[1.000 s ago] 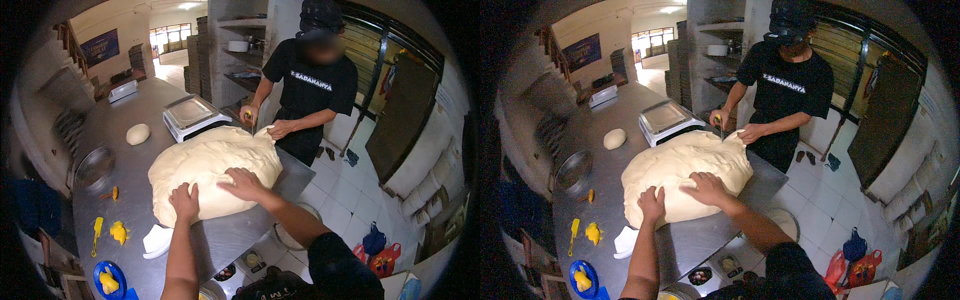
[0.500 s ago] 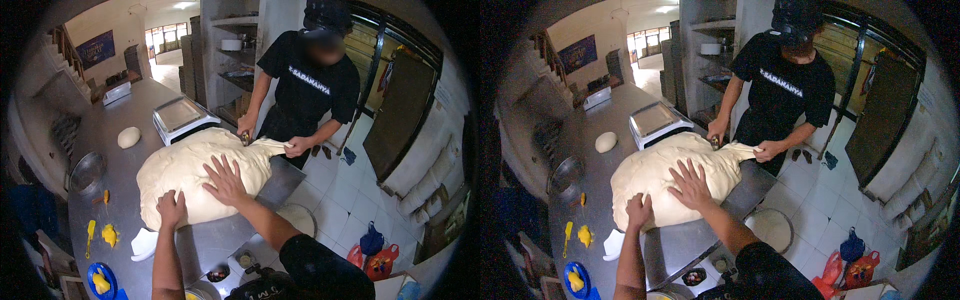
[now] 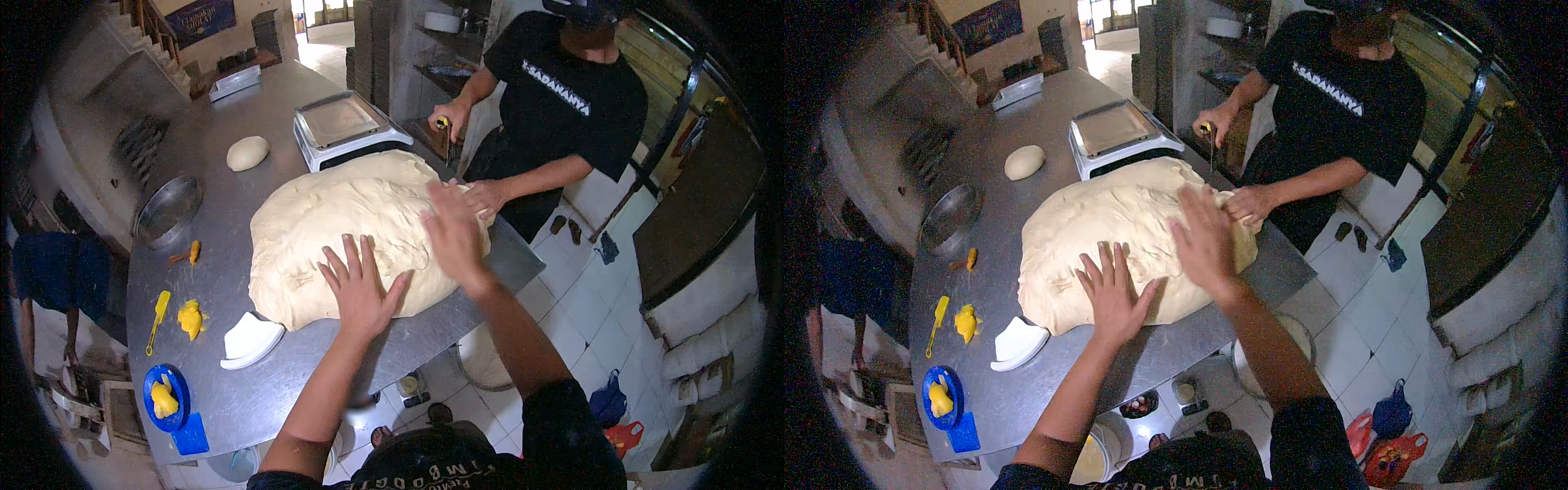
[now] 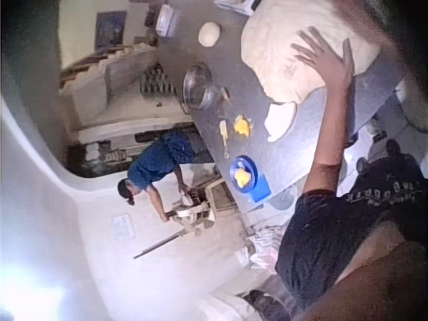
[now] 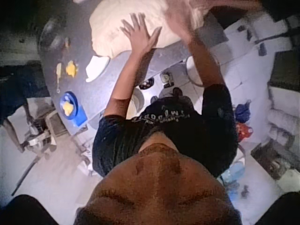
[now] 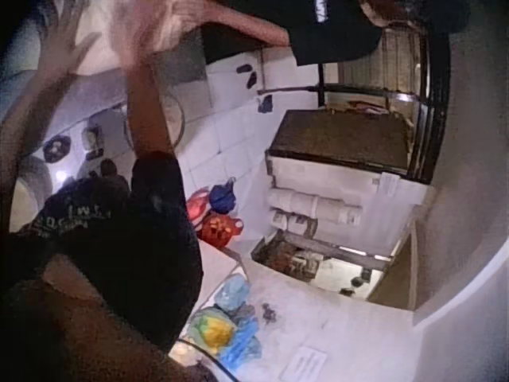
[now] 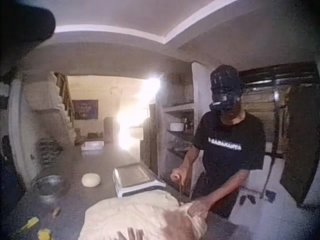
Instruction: The person prepares bread dough by handling a large mass on a table, walking to a shelf to retrieve a bowl of filling, and kemudian portioning and rolling individual pieces of dough into balls and placing them in rows on a metal tray.
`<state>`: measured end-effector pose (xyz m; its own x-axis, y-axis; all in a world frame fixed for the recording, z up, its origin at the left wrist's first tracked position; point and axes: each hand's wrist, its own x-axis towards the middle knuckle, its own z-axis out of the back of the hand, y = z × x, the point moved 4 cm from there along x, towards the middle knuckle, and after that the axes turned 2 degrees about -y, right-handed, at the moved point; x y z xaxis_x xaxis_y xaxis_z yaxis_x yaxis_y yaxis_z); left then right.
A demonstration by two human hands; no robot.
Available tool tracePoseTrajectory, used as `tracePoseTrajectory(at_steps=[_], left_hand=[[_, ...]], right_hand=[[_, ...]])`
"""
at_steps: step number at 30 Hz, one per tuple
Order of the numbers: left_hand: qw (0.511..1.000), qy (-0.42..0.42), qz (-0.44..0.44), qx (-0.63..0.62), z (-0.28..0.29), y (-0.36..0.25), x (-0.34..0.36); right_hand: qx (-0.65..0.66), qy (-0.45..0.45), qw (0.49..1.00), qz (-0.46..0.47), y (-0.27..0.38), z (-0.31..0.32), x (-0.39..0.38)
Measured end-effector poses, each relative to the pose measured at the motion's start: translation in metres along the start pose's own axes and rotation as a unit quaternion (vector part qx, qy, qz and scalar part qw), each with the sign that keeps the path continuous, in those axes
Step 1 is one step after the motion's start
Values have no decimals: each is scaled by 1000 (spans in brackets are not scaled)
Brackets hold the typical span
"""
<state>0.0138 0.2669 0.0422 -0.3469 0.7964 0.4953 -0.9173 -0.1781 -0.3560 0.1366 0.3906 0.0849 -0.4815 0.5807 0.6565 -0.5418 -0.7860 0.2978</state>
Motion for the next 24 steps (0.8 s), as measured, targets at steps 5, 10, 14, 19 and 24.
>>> tracePoseTrajectory(at_steps=[5, 10, 14, 19, 24], left_hand=[[999, 2, 0, 48, -21, 2, 13], [995, -1, 13, 95, -38, -1, 32], [990, 0, 33, 136, -48, 4, 36], [986, 1, 62, 153, -53, 6, 27], [979, 9, 71, 193, -46, 4, 23]], right_hand=[[-65, 21, 998, 15, -3, -43, -17], [-62, 27, 998, 2, -21, -46, -4], [-8, 76, 997, 10, -33, -59, 3], [315, 42, 948, -25, -34, -13, 22], [-5, 20, 996, 86, -37, -41, 0]])
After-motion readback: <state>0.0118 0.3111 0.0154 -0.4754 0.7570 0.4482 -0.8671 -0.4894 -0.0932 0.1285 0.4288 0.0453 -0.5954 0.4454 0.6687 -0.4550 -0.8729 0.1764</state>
